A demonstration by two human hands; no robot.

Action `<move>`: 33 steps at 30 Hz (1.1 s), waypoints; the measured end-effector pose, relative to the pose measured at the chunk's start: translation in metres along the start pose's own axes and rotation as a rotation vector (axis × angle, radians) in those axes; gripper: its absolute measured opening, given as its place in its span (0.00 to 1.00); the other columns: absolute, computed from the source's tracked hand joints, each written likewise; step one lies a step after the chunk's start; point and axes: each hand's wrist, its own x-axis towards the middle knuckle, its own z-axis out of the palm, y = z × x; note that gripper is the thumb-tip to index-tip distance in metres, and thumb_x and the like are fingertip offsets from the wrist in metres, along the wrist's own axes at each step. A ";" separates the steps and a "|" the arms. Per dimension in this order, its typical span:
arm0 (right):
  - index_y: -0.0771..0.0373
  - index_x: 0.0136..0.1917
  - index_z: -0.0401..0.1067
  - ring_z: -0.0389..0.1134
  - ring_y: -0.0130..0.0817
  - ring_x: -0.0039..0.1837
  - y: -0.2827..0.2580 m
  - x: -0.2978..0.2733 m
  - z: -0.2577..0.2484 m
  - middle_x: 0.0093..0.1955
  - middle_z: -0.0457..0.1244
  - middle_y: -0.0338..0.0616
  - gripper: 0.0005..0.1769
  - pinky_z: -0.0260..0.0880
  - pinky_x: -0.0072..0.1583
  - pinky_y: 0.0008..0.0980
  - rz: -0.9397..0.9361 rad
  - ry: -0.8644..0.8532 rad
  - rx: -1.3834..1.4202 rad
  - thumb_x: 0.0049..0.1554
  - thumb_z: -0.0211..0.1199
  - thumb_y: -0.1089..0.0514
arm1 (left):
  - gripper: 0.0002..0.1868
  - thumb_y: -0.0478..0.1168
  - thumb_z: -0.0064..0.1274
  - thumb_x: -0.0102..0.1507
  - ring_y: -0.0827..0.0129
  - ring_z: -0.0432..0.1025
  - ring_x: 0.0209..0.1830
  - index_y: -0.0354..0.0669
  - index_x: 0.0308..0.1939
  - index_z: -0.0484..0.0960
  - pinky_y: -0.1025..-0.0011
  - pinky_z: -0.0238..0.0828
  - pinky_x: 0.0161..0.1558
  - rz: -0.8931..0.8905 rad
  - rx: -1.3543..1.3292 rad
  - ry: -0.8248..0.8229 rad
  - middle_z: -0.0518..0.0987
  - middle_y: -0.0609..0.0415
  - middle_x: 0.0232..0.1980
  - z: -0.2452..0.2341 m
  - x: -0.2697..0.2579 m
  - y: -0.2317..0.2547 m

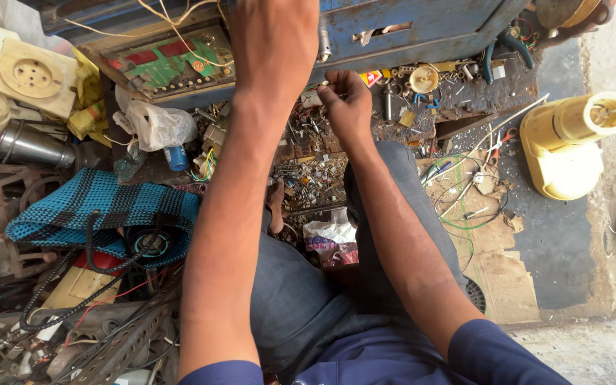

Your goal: The person is repairing an electronic device, likely a motor or generator, by manipulating wires and small components. They use their hands to connect and adjust parts, occasionally picking up tools or components from the cluttered workspace.

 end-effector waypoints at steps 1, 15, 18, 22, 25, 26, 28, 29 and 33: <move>0.67 0.55 0.71 0.65 0.27 0.43 0.001 0.001 -0.003 0.45 0.66 0.40 0.12 0.68 0.43 0.27 0.096 -0.003 0.103 0.57 0.64 0.69 | 0.04 0.34 0.51 0.69 0.57 0.76 0.33 0.39 0.39 0.78 0.60 0.74 0.34 0.012 -0.017 0.024 0.78 0.48 0.33 -0.009 -0.008 0.006; 0.67 0.58 0.67 0.73 0.41 0.60 -0.029 -0.028 -0.008 0.57 0.66 0.51 0.17 0.79 0.61 0.42 0.249 -0.252 0.555 0.58 0.50 0.79 | 0.10 0.35 0.62 0.64 0.63 0.81 0.36 0.40 0.48 0.82 0.69 0.78 0.38 -0.414 -0.554 -0.131 0.85 0.47 0.42 -0.041 -0.192 -0.008; 0.69 0.59 0.69 0.72 0.39 0.62 -0.027 -0.055 0.007 0.59 0.68 0.52 0.12 0.78 0.67 0.40 0.194 -0.440 0.417 0.65 0.52 0.76 | 0.15 0.35 0.66 0.60 0.65 0.81 0.31 0.39 0.48 0.81 0.70 0.78 0.34 -0.531 -0.726 -0.138 0.85 0.48 0.38 -0.018 -0.213 0.003; 0.67 0.62 0.70 0.71 0.35 0.60 -0.023 -0.071 0.027 0.61 0.69 0.49 0.15 0.74 0.62 0.34 0.217 -0.497 0.270 0.63 0.54 0.73 | 0.10 0.32 0.62 0.61 0.66 0.82 0.34 0.41 0.46 0.79 0.69 0.78 0.36 -0.540 -0.711 -0.086 0.85 0.52 0.37 0.003 -0.223 0.003; 0.66 0.61 0.72 0.72 0.34 0.57 -0.030 -0.062 0.028 0.58 0.70 0.48 0.12 0.76 0.60 0.34 0.277 -0.486 0.267 0.64 0.56 0.70 | 0.09 0.33 0.57 0.63 0.63 0.81 0.32 0.42 0.48 0.80 0.67 0.76 0.34 -0.490 -0.595 -0.075 0.85 0.51 0.37 0.007 -0.217 -0.014; 0.66 0.60 0.72 0.73 0.33 0.56 -0.032 -0.057 0.027 0.56 0.70 0.47 0.10 0.77 0.59 0.34 0.255 -0.471 0.172 0.65 0.56 0.69 | 0.10 0.33 0.55 0.63 0.62 0.80 0.32 0.41 0.49 0.80 0.66 0.75 0.33 -0.464 -0.553 -0.060 0.84 0.50 0.37 0.007 -0.215 -0.021; 0.67 0.57 0.74 0.73 0.32 0.50 -0.032 -0.048 0.023 0.50 0.70 0.47 0.06 0.77 0.55 0.33 0.127 -0.421 0.009 0.67 0.59 0.67 | 0.03 0.36 0.51 0.69 0.64 0.79 0.27 0.44 0.43 0.81 0.65 0.73 0.31 -0.659 -0.533 -0.225 0.84 0.53 0.32 0.011 -0.211 -0.040; 0.68 0.55 0.75 0.71 0.32 0.46 -0.033 -0.038 0.017 0.47 0.70 0.47 0.04 0.75 0.51 0.32 0.021 -0.386 -0.061 0.68 0.61 0.67 | 0.07 0.38 0.49 0.72 0.65 0.79 0.25 0.46 0.41 0.81 0.64 0.72 0.30 -0.756 -0.522 -0.313 0.84 0.54 0.30 0.013 -0.211 -0.048; 0.70 0.56 0.76 0.73 0.30 0.46 -0.031 -0.010 0.003 0.47 0.72 0.45 0.05 0.75 0.48 0.28 -0.202 -0.286 -0.411 0.66 0.65 0.66 | 0.06 0.40 0.52 0.69 0.64 0.78 0.28 0.42 0.41 0.78 0.65 0.72 0.27 -0.646 -0.194 -0.179 0.82 0.52 0.31 0.024 -0.218 -0.063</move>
